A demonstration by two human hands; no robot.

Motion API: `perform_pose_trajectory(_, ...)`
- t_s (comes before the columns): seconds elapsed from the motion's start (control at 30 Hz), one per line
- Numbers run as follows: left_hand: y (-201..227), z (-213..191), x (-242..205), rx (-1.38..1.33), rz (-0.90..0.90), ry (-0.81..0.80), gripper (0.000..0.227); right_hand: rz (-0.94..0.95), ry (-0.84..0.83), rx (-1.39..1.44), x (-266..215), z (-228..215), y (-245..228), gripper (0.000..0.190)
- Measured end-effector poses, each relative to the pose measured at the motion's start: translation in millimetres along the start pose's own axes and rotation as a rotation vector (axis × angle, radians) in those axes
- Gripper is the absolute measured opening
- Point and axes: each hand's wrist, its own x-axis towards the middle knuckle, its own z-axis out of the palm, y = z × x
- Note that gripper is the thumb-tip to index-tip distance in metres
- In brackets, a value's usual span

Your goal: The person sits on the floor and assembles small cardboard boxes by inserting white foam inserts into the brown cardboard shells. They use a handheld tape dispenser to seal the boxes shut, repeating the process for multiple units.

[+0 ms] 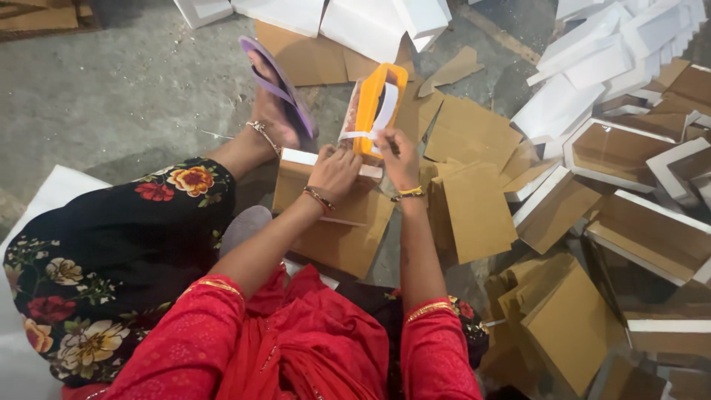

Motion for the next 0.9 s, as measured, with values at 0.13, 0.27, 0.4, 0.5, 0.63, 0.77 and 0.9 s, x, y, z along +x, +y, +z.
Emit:
perform_pose_trajectory(0.13,1.1,-1.6,-1.5,0.003,-0.006,-0.009,0.007,-0.097,-0.074,0.009,-13.5,-3.2,-27.7,0.023)
perform_pose_trajectory(0.27,-0.7,-0.9,-1.8,-0.008,-0.008,-0.024,0.008,-0.165,-0.033,-0.254,-26.1,4.4,-54.8,0.032)
perform_pose_trajectory(0.4,-1.3,0.4,1.9,-0.008,-0.027,0.014,0.007,-0.196,0.021,-0.257,-27.2,11.2,-54.8,0.03)
perform_pose_trajectory(0.5,-1.7,0.4,3.2,-0.028,-0.034,0.005,0.009,-0.139,-0.026,-0.183,-18.3,6.0,-37.0,0.028)
perform_pose_trajectory(0.63,-2.2,0.1,3.9,-0.046,-0.026,0.01,0.017,-0.028,-0.17,-0.046,-4.5,-6.0,-13.2,0.032)
perform_pose_trajectory(0.77,1.1,-1.5,3.8,-0.048,-0.029,0.059,0.023,0.029,-0.258,0.05,7.4,-12.3,-5.3,0.035)
perform_pose_trajectory(0.9,4.4,-2.8,-0.8,-0.035,-0.032,0.066,0.018,0.121,-0.296,0.086,12.6,-13.7,-0.7,0.036)
